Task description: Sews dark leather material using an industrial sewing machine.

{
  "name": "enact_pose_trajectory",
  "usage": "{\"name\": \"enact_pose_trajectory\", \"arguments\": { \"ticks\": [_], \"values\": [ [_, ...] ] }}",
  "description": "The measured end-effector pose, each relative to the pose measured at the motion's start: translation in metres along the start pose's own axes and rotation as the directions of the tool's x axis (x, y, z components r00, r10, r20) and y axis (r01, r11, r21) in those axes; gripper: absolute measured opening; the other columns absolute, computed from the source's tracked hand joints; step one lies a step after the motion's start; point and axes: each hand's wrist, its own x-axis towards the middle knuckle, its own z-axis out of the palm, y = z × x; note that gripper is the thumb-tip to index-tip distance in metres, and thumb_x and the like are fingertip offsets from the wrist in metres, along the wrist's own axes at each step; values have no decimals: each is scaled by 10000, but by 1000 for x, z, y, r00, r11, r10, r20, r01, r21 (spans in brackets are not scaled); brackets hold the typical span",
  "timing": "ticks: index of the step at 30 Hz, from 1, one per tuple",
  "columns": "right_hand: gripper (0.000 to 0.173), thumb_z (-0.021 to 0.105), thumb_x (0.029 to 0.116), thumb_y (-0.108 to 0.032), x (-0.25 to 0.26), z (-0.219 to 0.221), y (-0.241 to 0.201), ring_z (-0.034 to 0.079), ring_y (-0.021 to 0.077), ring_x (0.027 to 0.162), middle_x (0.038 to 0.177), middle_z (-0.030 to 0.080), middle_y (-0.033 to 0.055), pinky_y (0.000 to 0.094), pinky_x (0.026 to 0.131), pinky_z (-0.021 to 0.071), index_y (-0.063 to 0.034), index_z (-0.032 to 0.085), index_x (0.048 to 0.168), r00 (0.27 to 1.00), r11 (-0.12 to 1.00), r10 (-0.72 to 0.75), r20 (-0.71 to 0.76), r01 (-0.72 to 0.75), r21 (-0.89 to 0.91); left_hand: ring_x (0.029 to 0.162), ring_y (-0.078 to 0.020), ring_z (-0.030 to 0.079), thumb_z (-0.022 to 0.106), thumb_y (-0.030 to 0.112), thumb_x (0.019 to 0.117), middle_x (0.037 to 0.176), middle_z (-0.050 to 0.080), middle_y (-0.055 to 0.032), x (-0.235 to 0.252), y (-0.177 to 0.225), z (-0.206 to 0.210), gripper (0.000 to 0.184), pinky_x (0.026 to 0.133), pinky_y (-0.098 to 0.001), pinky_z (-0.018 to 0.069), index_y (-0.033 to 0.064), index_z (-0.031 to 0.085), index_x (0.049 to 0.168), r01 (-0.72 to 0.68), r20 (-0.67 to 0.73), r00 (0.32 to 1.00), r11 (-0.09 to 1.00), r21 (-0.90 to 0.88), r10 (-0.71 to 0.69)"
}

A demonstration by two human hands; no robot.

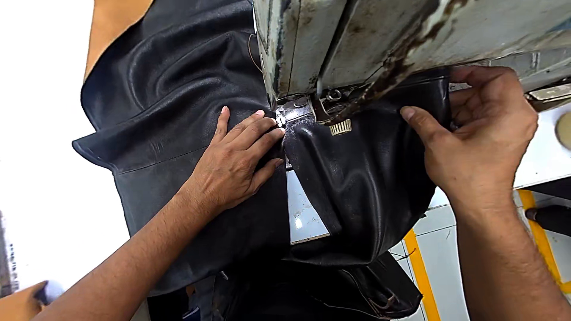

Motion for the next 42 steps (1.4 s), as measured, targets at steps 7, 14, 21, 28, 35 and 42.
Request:
{"name": "enact_pose_trajectory", "arguments": {
  "ticks": [7, 14, 21, 28, 35, 42],
  "values": [
    [521, 760, 902, -274, 6, 2, 1, 695, 69, 859, 1011, 718, 28, 279, 794, 577, -94, 534, 1336, 1000, 1000, 17, 11, -17, -6, 1492, -258, 413, 469, 443, 1058, 1515, 550, -73, 1, -3, 1, 499, 1226, -676, 211, 157, 600, 1444, 0, -8, 1000, 1000, -1, 0],
    [718, 727, 960, -312, -54, -19, -2, 624, 171, 1210, 1407, 571, 90, 358, 961, 574, -64, 370, 1532, 996, 982, 75, -37, -68, 176, 1498, -297, 397, 463, 468, 1057, 1557, 508, -86, -7, 17, -11, 523, 1228, -691, 185, 168, 579, 1470, 71, 20, 997, 997, -7, -71],
    [308, 656, 981, -206, -201, -11, 7, 715, 232, 991, 1109, 712, 128, 433, 884, 619, -26, 656, 1231, 671, 443, 665, 329, -708, 550, 1135, -120, 692, 505, 311, 1082, 1266, 710, -71, -89, 169, 16, 395, 1003, -311, 570, 55, 639, 1353, 452, 294, 891, 613, -649, -346],
    [175, 599, 1023, -163, -167, -67, -32, 728, 102, 852, 971, 737, -1, 300, 762, 643, -114, 675, 1172, 918, 700, 313, 246, -397, 593, 533, -130, 679, 359, 376, 1127, 753, 731, -57, -56, 148, 10, 408, 503, -276, 587, 60, 616, 1153, 765, 765, 643, 10, -643, -29],
    [285, 432, 1104, -251, -112, -103, -65, 733, 78, 885, 1004, 735, 23, 277, 746, 644, -132, 682, 1176, 850, 215, 253, 463, -516, 829, 1026, -98, 669, 420, 529, 1064, 1066, 724, 2, -33, 180, 4, 510, 916, -405, 548, 143, 729, 1187, 485, 448, 874, 411, -772, -190],
    [285, 447, 1093, -268, -78, -122, -54, 710, 25, 857, 962, 736, -30, 221, 746, 619, -172, 715, 1077, 843, 362, 244, 480, -538, 761, 852, -98, 703, 647, 174, 1002, 936, 724, -56, -51, 194, -50, 173, 783, -293, 610, 64, 703, 1124, 4, 121, 935, -331, -944, -333]
  ]
}}
